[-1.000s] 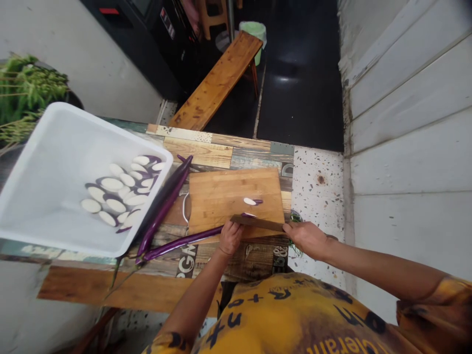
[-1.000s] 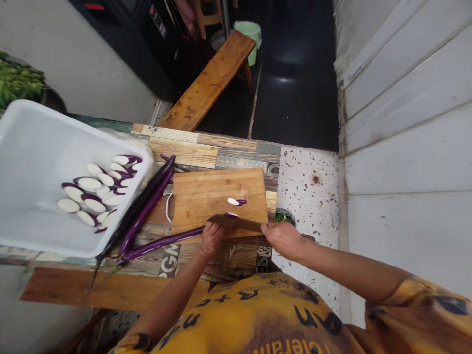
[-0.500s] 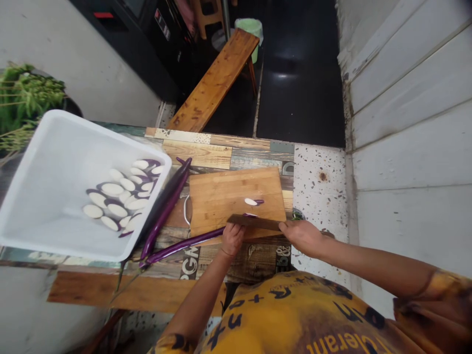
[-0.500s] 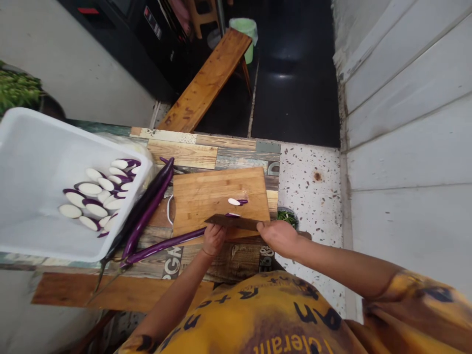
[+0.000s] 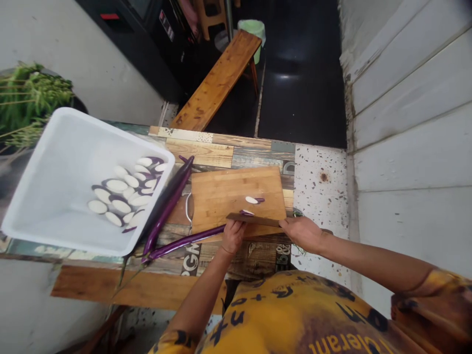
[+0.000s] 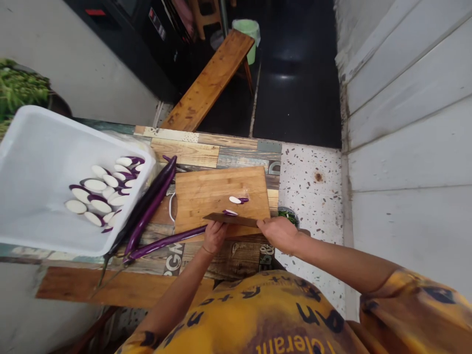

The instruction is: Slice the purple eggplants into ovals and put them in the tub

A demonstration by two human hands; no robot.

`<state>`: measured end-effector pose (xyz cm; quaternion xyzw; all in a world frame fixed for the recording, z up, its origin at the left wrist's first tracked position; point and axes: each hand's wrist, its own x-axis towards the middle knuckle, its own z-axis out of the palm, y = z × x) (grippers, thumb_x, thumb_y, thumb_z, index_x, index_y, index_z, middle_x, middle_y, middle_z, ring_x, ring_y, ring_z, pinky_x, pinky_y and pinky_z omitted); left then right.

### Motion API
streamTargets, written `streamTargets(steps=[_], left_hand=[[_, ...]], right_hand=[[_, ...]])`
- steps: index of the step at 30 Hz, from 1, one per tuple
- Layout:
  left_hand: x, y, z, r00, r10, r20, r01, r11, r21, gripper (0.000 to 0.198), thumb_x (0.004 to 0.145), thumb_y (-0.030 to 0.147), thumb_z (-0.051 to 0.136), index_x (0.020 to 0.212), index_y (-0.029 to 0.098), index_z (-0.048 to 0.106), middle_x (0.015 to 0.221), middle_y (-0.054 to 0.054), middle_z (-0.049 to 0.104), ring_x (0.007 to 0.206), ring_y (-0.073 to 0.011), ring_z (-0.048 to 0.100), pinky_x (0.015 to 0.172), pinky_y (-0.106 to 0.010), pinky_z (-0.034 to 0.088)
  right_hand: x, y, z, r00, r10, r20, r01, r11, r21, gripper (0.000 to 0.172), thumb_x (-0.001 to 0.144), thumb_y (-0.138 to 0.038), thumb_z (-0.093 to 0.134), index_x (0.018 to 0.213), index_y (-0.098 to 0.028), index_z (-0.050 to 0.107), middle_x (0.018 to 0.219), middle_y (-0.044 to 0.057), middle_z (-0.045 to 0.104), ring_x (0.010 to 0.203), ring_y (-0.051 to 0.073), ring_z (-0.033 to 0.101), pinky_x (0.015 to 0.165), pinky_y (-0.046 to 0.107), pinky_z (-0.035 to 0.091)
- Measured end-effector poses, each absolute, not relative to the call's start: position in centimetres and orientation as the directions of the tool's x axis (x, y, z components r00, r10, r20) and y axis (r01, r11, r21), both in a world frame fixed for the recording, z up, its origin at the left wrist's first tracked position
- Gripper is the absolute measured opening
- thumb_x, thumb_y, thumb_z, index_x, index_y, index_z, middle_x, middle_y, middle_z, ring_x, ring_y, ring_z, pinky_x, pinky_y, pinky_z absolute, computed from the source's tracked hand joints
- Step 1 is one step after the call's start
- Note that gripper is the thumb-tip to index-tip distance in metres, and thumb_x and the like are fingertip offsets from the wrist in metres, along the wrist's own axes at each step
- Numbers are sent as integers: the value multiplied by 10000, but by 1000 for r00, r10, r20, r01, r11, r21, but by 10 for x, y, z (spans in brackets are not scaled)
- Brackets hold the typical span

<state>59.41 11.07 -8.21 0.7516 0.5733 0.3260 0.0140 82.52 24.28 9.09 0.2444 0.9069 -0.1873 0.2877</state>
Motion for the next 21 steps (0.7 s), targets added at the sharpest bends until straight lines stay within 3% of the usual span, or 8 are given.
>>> streamTargets(steps=[4, 10, 21], left_hand=[[585, 100, -81, 143, 878, 456, 852, -344, 395, 319, 928, 133, 408, 1163, 191, 614, 1038, -87, 666, 1040, -210, 591, 912, -392, 479], [581, 94, -86, 171, 867, 468, 837, -378, 395, 286, 922, 155, 386, 957, 187, 668, 821, -74, 655, 847, -191, 607, 801, -360, 473], [581, 103, -74, 212, 825, 523, 839, -428, 336, 244, 892, 102, 422, 925, 167, 655, 791, -69, 652, 777, -173, 608, 765, -346, 485]], right_hand=[[826, 245, 89, -731, 315, -605, 517, 834, -190, 214, 840, -57, 425, 1006, -143, 528, 860, 77, 648, 770, 212, 636, 580, 290, 414], [833, 248, 88, -773, 258, -580, 449, 868, -212, 236, 824, -15, 408, 994, -132, 523, 874, 88, 644, 761, 199, 622, 588, 287, 399], [828, 259, 92, -761, 246, -600, 430, 884, -183, 237, 799, 4, 421, 946, -142, 537, 808, 64, 647, 707, 183, 609, 534, 277, 319]])
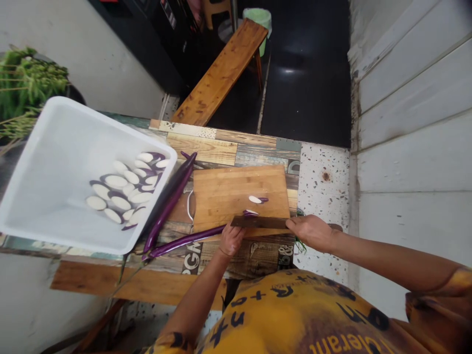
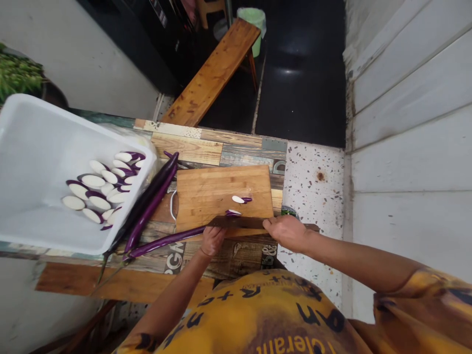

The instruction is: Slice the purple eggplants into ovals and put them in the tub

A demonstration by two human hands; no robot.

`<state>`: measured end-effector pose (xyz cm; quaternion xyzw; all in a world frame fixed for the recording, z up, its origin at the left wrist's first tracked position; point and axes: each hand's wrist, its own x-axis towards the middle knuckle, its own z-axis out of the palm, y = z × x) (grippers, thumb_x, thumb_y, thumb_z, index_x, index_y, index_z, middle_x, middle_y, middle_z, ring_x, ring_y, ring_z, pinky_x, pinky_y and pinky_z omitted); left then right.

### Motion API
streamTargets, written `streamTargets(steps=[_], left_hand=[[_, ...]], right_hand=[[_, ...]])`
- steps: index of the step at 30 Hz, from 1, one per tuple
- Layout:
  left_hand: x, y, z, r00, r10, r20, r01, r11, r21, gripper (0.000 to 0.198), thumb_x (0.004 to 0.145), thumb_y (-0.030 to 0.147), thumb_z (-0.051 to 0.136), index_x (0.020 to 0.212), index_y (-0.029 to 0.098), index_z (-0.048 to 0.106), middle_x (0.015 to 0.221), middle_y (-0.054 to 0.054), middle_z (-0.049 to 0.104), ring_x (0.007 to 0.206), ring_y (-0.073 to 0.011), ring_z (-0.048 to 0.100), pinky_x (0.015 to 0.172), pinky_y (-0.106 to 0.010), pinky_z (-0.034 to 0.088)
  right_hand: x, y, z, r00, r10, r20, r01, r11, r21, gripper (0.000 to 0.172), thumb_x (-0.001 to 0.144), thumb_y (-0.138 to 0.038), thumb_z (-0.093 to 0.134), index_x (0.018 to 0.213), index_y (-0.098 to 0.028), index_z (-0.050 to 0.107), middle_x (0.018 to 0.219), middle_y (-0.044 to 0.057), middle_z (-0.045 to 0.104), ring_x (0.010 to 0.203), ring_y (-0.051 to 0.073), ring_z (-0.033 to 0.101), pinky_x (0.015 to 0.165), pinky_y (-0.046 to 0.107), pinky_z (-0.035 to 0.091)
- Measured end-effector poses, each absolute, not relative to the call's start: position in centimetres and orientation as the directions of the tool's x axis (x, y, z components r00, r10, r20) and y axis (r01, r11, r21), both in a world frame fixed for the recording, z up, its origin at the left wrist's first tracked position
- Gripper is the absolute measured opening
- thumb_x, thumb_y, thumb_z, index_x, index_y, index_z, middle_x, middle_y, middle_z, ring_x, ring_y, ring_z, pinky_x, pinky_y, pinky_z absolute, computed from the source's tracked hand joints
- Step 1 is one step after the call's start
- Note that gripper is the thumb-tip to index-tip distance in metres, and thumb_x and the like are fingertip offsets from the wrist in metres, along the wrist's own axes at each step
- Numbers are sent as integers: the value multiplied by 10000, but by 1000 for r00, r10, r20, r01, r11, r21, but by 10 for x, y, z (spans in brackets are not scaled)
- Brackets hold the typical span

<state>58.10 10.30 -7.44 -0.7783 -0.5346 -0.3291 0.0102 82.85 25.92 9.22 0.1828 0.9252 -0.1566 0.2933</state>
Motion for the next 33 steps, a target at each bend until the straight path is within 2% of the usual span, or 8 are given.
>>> streamTargets(steps=[5, 10, 13, 15, 18, 24, 27, 33], left_hand=[[582, 106, -70, 204, 808, 553, 840, -435, 325, 268, 898, 97, 430, 1073, 160, 624, 811, -59, 651, 859, -183, 613, 835, -353, 481], [582, 105, -70, 212, 834, 509, 850, -414, 325, 320, 919, 123, 400, 1167, 156, 600, 901, -83, 669, 887, -189, 616, 862, -357, 480], [581, 107, -65, 223, 850, 478, 838, -418, 352, 358, 928, 124, 364, 1209, 146, 584, 1029, -115, 663, 993, -206, 593, 887, -364, 473], [580, 110, -60, 221, 855, 469, 822, -422, 383, 356, 924, 118, 375, 1217, 128, 577, 1085, -131, 646, 1058, -221, 562, 885, -362, 471], [579, 113, -57, 211, 863, 460, 803, -421, 421, 355, 918, 110, 393, 1226, 113, 570, 1115, -144, 623, 1106, -229, 529, 883, -357, 465], [580, 110, -64, 191, 856, 481, 843, -394, 366, 287, 922, 144, 407, 1059, 140, 659, 976, -110, 650, 991, -223, 534, 862, -376, 413], [579, 106, -68, 188, 869, 458, 866, -366, 340, 311, 928, 165, 386, 1036, 153, 677, 963, -111, 655, 962, -229, 527, 832, -380, 389], [578, 105, -77, 216, 840, 498, 846, -416, 334, 317, 907, 129, 412, 1085, 169, 672, 921, -102, 643, 962, -226, 536, 852, -378, 431]], right_hand=[[831, 267, 95, -785, 207, -584, 393, 895, -212, 258, 742, 9, 457, 937, -137, 541, 804, 72, 649, 688, 182, 604, 535, 271, 339], [816, 268, 86, -748, 196, -634, 412, 886, -212, 232, 805, -34, 445, 990, -130, 547, 813, 78, 655, 709, 192, 622, 531, 270, 346], [801, 257, 68, -741, 267, -616, 487, 846, -219, 200, 838, -84, 461, 1015, -133, 541, 836, 84, 667, 725, 203, 635, 521, 268, 344], [797, 250, 61, -717, 360, -597, 574, 791, -212, 157, 918, -164, 412, 1000, -135, 542, 835, 89, 673, 728, 202, 640, 528, 268, 348], [803, 245, 66, -667, 474, -575, 673, 715, -192, 303, 998, -270, 282, 978, -132, 551, 813, 90, 673, 707, 192, 636, 545, 274, 353], [822, 249, 96, -730, 324, -602, 552, 799, -239, 147, 912, -154, 424, 947, -135, 566, 800, 71, 662, 663, 181, 613, 519, 280, 328], [824, 256, 100, -716, 285, -637, 527, 819, -226, 139, 895, -136, 440, 953, -136, 567, 796, 67, 661, 664, 181, 613, 516, 278, 326], [812, 264, 94, -724, 222, -653, 463, 858, -222, 191, 836, -74, 454, 984, -126, 563, 827, 83, 668, 707, 191, 629, 530, 279, 337]])
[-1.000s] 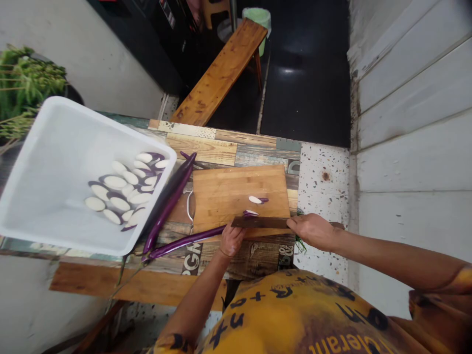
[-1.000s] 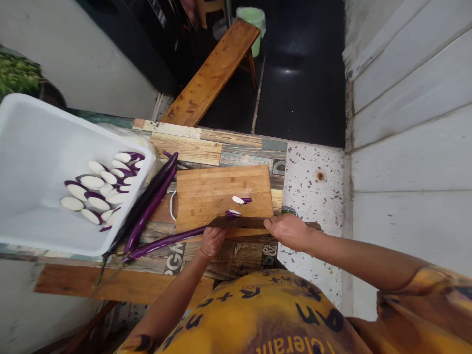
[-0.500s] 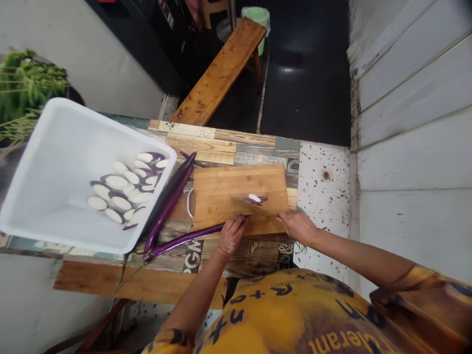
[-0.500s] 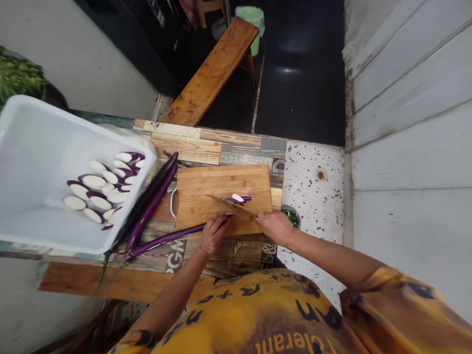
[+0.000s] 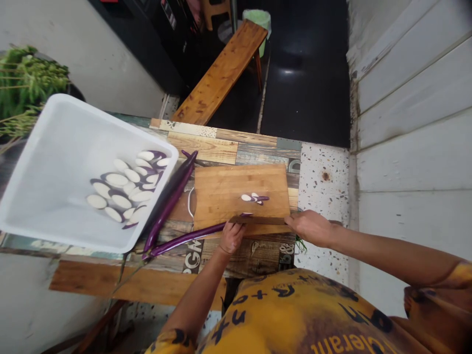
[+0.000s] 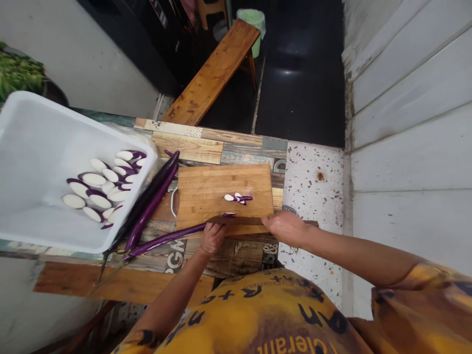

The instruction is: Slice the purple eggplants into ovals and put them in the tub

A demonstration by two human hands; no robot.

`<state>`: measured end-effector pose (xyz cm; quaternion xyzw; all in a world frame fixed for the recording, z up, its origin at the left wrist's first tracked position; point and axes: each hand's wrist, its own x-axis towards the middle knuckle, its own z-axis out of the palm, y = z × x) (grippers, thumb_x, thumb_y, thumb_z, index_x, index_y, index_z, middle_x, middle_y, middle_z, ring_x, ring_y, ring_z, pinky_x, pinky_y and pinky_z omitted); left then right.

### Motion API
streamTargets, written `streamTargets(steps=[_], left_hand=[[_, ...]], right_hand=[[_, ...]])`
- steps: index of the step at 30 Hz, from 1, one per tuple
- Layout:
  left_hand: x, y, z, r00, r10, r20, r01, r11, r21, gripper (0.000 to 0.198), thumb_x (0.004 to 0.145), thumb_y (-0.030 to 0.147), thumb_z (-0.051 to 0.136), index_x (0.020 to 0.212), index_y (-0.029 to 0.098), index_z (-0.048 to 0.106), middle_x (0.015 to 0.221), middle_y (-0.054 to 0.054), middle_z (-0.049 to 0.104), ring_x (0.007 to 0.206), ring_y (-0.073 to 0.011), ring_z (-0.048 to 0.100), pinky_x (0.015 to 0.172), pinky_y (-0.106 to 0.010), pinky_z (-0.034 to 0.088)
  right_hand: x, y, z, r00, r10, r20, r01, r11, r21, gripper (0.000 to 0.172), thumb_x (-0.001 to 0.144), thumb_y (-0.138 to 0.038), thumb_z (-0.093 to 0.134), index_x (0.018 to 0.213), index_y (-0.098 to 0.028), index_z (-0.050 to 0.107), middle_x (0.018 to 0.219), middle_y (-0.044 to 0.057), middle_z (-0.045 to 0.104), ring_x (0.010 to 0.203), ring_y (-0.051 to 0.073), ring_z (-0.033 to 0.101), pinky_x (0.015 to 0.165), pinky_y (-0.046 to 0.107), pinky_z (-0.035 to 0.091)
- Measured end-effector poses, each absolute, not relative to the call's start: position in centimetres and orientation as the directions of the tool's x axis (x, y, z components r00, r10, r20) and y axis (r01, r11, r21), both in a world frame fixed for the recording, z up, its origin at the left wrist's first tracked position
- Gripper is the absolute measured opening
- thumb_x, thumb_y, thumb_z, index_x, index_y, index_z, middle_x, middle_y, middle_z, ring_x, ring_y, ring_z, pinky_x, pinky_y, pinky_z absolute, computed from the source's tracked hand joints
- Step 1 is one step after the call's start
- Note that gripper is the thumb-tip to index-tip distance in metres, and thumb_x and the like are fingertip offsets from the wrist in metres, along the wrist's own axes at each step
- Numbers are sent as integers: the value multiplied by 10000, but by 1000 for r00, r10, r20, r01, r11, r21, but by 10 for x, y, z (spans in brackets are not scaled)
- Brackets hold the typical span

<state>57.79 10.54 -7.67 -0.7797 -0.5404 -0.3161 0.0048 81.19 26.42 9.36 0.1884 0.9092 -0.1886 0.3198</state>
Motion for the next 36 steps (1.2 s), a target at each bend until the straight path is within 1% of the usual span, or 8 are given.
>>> streamTargets(steps=[6, 9, 12, 18, 22, 26, 31, 36], left_hand=[[576, 106, -62, 206, 876, 436, 816, -400, 417, 379, 918, 126, 380, 1230, 140, 595, 1071, -127, 629, 1042, -235, 520, 903, -384, 426], [570, 100, -50, 38, 944, 327, 867, -194, 459, 416, 927, 160, 393, 1320, 129, 525, 1149, -149, 597, 1103, -242, 495, 943, -391, 399], [570, 102, -47, -77, 951, 298, 913, -52, 404, 391, 928, 188, 434, 1304, 164, 538, 1123, -133, 611, 1073, -247, 492, 919, -403, 383], [594, 137, -54, 170, 879, 446, 876, -342, 339, 337, 924, 144, 445, 1238, 175, 563, 1052, -113, 641, 1030, -215, 517, 850, -367, 388], [598, 140, -58, 214, 887, 409, 884, -354, 306, 299, 914, 151, 474, 1184, 175, 600, 1057, -112, 647, 998, -213, 527, 804, -354, 379], [594, 134, -64, 223, 878, 423, 860, -382, 339, 293, 905, 129, 455, 1139, 160, 629, 1039, -119, 642, 1017, -230, 511, 847, -382, 398], [594, 132, -71, 239, 835, 496, 813, -451, 368, 242, 897, 106, 455, 975, 172, 674, 931, -100, 635, 1001, -225, 527, 882, -397, 420], [596, 131, -71, 230, 846, 482, 831, -428, 355, 256, 923, 132, 420, 982, 171, 666, 930, -92, 639, 977, -208, 546, 867, -389, 461]], right_hand=[[785, 250, 68, -729, 316, -608, 542, 808, -230, 186, 905, -159, 430, 1028, -123, 565, 869, 105, 687, 792, 220, 655, 567, 276, 365], [792, 253, 59, -644, 471, -603, 704, 674, -225, 305, 994, -303, 309, 1011, -147, 570, 867, 96, 699, 755, 201, 656, 585, 264, 371], [802, 263, 57, -592, 536, -602, 766, 607, -213, 336, 999, -351, 302, 994, -158, 577, 844, 86, 703, 720, 195, 652, 575, 261, 353], [803, 273, 65, -631, 486, -604, 713, 670, -207, 330, 999, -339, 307, 1012, -152, 579, 890, 91, 705, 769, 201, 656, 579, 276, 343], [811, 270, 75, -665, 433, -609, 652, 734, -191, 317, 1003, -303, 296, 989, -147, 571, 878, 81, 697, 743, 181, 643, 554, 270, 315], [832, 264, 87, -706, 388, -592, 587, 789, -183, 151, 930, -170, 413, 992, -139, 548, 855, 70, 672, 701, 161, 609, 522, 271, 272], [847, 262, 102, -735, 333, -591, 507, 849, -151, 274, 746, 32, 433, 945, -137, 517, 748, 62, 623, 617, 160, 545, 490, 290, 179], [849, 274, 100, -750, 298, -591, 480, 859, -176, 221, 774, 13, 427, 913, -143, 499, 742, 53, 619, 574, 138, 500, 494, 292, 143]])
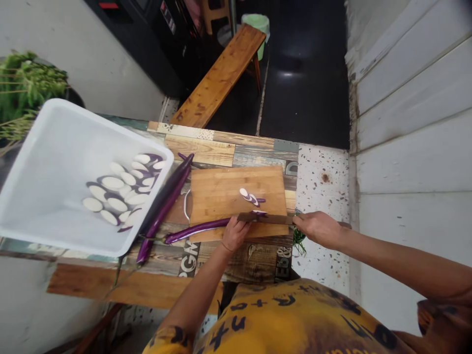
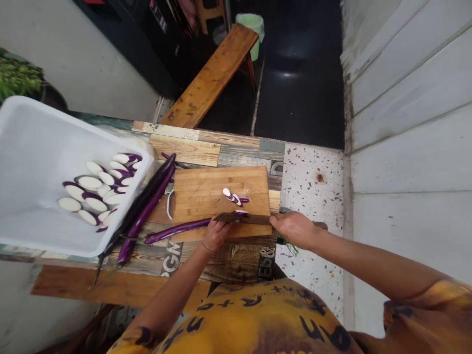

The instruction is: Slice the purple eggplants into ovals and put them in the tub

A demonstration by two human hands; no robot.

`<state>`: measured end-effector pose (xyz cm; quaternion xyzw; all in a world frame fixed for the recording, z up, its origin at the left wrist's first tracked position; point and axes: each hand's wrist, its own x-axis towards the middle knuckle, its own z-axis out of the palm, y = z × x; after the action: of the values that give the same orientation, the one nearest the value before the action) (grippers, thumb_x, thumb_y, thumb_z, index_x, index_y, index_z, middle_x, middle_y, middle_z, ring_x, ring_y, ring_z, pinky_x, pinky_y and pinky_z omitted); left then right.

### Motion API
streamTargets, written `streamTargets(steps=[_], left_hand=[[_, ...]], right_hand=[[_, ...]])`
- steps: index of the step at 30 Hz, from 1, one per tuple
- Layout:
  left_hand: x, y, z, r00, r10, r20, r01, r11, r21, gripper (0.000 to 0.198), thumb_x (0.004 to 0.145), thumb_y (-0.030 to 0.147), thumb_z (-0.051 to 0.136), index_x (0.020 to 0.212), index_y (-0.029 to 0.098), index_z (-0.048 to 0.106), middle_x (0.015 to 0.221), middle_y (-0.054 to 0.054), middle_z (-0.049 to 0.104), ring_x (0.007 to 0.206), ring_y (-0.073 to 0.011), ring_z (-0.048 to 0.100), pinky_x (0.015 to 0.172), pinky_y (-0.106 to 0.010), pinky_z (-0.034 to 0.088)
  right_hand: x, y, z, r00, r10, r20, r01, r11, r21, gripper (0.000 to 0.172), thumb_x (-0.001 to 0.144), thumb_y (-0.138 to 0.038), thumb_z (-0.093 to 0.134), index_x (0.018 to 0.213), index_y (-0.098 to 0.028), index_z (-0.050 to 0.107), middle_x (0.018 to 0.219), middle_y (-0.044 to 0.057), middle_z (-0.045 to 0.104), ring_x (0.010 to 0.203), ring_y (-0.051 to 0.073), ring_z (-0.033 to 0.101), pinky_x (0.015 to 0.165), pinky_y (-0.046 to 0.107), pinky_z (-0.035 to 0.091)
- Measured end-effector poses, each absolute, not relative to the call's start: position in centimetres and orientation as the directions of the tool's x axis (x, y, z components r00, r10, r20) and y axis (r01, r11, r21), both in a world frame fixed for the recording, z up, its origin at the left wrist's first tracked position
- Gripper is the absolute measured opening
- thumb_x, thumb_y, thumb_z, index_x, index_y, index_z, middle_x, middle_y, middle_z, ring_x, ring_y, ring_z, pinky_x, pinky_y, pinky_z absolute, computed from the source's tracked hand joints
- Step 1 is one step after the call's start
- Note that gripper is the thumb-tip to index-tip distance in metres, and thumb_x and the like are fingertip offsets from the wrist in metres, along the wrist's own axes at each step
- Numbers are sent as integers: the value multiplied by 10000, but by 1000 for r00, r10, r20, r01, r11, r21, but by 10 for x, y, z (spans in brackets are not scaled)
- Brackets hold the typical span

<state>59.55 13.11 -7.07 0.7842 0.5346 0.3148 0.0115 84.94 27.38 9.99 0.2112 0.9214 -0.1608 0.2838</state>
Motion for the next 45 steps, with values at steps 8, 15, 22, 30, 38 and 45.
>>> streamTargets(steps=[8, 15, 22, 30, 38, 45], left_hand=[[598, 128, -75, 206, 871, 445, 793, -416, 445, 282, 946, 164, 387, 1073, 168, 639, 1005, -106, 631, 1036, -198, 550, 857, -375, 502], [596, 128, -77, 213, 861, 461, 806, -422, 416, 350, 933, 131, 387, 1224, 151, 580, 1072, -117, 637, 1064, -212, 551, 904, -398, 487], [596, 132, -66, 200, 840, 505, 806, -434, 403, 348, 911, 102, 446, 1242, 110, 555, 1060, -127, 635, 1041, -215, 540, 890, -373, 492], [596, 131, -68, 201, 828, 523, 840, -421, 343, 280, 940, 118, 386, 1076, 131, 630, 978, -92, 647, 994, -191, 570, 884, -371, 500], [596, 133, -57, 201, 850, 486, 842, -404, 359, 305, 930, 125, 393, 1141, 126, 614, 1047, -114, 644, 1017, -201, 545, 862, -357, 474], [595, 126, -57, 134, 857, 497, 874, -339, 349, 294, 927, 138, 399, 1063, 155, 659, 1019, -107, 645, 989, -221, 545, 850, -369, 469]], right_hand=[[862, 282, 96, -769, 268, -581, 438, 882, -173, 209, 773, 21, 415, 856, -149, 503, 707, 50, 612, 577, 150, 516, 501, 293, 177], [819, 282, 69, -729, 291, -620, 493, 851, -181, 146, 861, -95, 456, 975, -144, 532, 836, 61, 667, 654, 170, 600, 487, 300, 175], [816, 276, 78, -707, 390, -589, 600, 773, -208, 273, 1000, -280, 317, 972, -147, 554, 836, 59, 680, 684, 166, 612, 518, 282, 252], [840, 279, 106, -708, 296, -641, 510, 842, -175, 117, 898, -150, 447, 945, -145, 555, 769, 58, 668, 619, 168, 599, 480, 282, 256], [796, 274, 65, -714, 359, -601, 566, 802, -193, 240, 979, -258, 353, 1007, -135, 557, 845, 89, 687, 720, 188, 638, 529, 269, 312], [806, 265, 84, -737, 338, -586, 554, 798, -236, 279, 995, -272, 316, 988, -144, 564, 846, 61, 683, 736, 187, 645, 559, 278, 328]])
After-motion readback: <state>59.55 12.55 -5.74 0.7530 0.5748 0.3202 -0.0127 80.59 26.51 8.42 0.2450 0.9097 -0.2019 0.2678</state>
